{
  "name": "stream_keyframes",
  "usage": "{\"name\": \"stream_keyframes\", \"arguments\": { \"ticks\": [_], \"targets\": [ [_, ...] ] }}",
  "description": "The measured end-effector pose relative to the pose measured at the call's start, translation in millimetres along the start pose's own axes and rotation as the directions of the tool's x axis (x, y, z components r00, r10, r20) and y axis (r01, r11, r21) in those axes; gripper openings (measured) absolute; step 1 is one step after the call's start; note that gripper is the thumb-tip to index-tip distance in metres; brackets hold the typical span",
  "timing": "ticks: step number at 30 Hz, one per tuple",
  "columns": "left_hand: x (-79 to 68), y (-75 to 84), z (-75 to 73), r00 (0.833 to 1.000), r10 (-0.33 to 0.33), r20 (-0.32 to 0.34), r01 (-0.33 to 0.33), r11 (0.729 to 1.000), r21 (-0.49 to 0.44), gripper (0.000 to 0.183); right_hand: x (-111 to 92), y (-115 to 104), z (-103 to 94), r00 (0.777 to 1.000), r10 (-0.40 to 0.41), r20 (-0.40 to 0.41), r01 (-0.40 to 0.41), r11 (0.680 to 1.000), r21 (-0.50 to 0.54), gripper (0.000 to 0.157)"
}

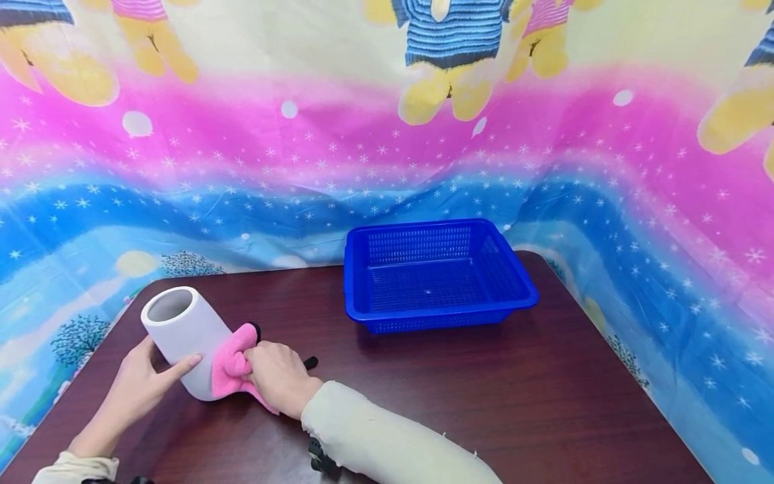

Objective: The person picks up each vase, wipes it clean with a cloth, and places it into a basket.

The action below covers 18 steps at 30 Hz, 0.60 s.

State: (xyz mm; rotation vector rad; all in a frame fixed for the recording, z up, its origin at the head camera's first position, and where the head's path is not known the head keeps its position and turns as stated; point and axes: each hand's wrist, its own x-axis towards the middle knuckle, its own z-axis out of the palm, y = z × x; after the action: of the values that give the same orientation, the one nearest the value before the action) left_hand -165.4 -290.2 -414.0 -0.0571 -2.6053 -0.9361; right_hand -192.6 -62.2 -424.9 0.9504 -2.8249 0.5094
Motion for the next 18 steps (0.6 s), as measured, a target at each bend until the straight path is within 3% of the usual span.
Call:
{"name": "stream_keyframes", "arguments": {
  "ticks": [8,18],
  "targets": [
    [-0.7,2.2,0.3,1.000,-0.016,0.016,0.016,1.000,0.005,0.066,-4,6,9.3,0.998,0.019,0.061,-0.018,1.000,-0.002,0.028],
    [0.0,3.4,-1.4,1.000,-0.016,0.018,0.016,1.000,0.004,0.066,-1,5,11.4,0.996,0.030,0.079,-0.030,1.000,-0.008,0.028]
  ]
}}
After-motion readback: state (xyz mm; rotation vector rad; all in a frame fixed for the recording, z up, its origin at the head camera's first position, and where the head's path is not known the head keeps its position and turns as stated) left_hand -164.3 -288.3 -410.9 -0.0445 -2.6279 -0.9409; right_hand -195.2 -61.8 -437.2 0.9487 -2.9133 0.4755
